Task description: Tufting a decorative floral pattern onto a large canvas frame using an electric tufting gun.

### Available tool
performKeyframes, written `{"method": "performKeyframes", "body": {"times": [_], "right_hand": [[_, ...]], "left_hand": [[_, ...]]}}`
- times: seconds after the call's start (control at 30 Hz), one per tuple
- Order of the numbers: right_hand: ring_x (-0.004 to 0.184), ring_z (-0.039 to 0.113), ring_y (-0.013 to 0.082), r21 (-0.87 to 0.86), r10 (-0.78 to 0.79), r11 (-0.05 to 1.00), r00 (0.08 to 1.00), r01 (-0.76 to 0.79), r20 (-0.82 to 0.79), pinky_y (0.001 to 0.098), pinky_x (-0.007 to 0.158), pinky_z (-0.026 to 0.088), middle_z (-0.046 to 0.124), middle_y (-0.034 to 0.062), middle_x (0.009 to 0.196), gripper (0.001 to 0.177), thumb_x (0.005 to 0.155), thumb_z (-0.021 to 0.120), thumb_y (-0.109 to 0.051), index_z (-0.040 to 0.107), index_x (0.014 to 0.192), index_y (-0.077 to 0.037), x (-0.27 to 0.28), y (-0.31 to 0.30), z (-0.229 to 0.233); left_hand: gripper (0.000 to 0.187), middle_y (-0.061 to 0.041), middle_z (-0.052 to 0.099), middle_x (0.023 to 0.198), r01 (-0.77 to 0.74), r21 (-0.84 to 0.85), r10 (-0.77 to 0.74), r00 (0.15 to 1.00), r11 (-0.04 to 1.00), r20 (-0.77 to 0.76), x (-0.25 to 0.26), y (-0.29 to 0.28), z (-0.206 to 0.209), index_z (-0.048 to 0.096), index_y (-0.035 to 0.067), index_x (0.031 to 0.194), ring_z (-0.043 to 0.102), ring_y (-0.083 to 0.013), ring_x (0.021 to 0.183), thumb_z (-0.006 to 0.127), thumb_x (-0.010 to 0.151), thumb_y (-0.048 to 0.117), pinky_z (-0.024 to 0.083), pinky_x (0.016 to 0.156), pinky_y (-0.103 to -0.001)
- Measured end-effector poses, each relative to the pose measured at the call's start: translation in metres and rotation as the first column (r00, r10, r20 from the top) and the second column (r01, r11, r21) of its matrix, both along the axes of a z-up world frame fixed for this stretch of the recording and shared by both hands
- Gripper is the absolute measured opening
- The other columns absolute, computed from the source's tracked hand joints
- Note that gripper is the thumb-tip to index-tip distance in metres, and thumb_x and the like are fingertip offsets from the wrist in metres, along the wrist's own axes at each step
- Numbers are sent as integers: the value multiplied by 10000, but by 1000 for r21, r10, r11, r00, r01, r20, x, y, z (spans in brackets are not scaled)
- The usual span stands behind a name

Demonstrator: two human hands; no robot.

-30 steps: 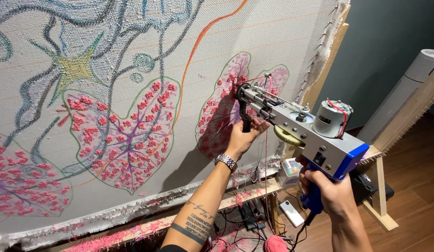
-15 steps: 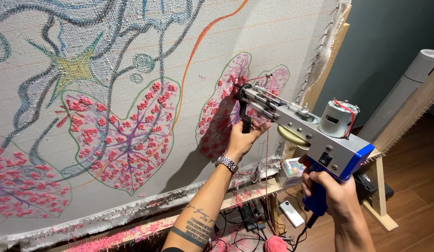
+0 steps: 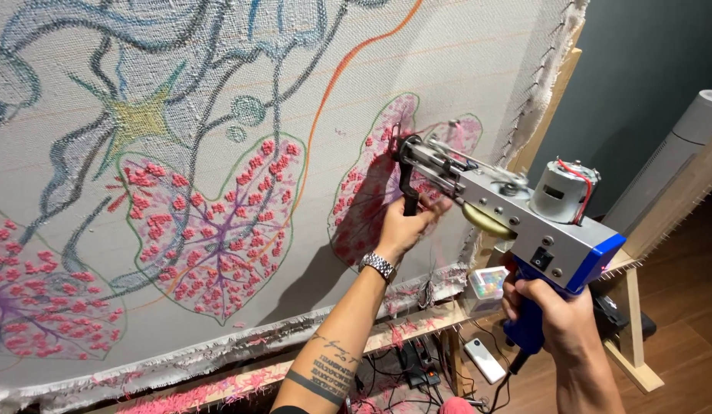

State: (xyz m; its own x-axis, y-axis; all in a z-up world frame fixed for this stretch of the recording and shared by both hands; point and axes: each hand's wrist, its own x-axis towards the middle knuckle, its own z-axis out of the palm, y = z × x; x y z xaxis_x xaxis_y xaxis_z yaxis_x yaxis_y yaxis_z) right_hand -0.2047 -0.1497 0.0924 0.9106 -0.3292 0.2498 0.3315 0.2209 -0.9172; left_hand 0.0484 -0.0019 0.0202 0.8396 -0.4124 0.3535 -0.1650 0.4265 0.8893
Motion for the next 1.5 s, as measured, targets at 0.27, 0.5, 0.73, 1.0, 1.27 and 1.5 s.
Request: {"method": "performKeyframes", "body": {"times": [0.27, 0.5, 0.73, 1.0, 1.27, 1.5], "right_hand": [[633, 534, 204, 53, -32, 998, 999, 34, -32, 352, 494, 457, 545, 139, 778, 344, 796, 565, -8, 542, 1131, 64, -24, -19, 4], [594, 516, 264, 100, -15, 995, 1000, 16, -13, 397, 505, 440, 533, 184, 776, 402, 841, 610, -47, 478, 1203, 63, -60, -90, -42], [583, 503, 261, 54, 4, 999, 1000, -6, 26, 410, 514, 437, 508, 195, 765, 502, 828, 614, -80, 497, 1257, 153, -90, -126, -49], [784, 604, 366, 171, 440, 853, 855, -494, 274, 482, 615, 520, 587, 371, 968, 736, 891, 780, -251, 457, 1353, 222, -45, -192, -97], [1039, 680, 245, -58, 252, 964, 963, -258, -96, 385, 899, 535, 664, 195, 1244, 802, 909, 570, -627, 592, 1367, 31, 59, -95, 11], [866, 701, 168, -597, 128, 790, 990, -139, -62, 325, 758, 587, 765, 104, 990, 355, 927, 725, -308, 767, 1111, -7, 141, 34, 81]], "left_hand": [[280, -84, 731, 1006, -53, 299, -3, 983, 953, 182, -23, 2, 35, 671, 25, 1116, 630, -64, 803, 765, 960, 238, 473, 614, -223], [431, -35, 734, 1038, 377, 374, -416, 909, 847, 26, -64, -3, 51, 730, 95, 1283, 506, -42, 589, 627, 1022, 422, 430, 540, -210], [389, 5, 759, 971, 349, 393, -419, 902, 851, 107, -90, -20, 43, 758, 113, 1240, 427, -29, 560, 627, 1028, 413, 398, 518, -220], [268, 26, 773, 985, 63, 267, -164, 911, 962, 378, -110, 12, 36, 737, 187, 1266, 643, 68, 909, 519, 1111, 185, 521, 818, -160], [425, 15, 751, 953, -242, 152, 247, 969, 958, -15, -118, 110, -68, 727, 149, 1264, 422, -23, 520, 458, 976, -11, 341, 443, -200], [251, -27, 742, 887, -477, 43, 470, 842, 878, -265, -143, 179, -144, 705, 70, 1187, 438, -55, 484, 521, 1030, 136, 350, 422, -238]]}}
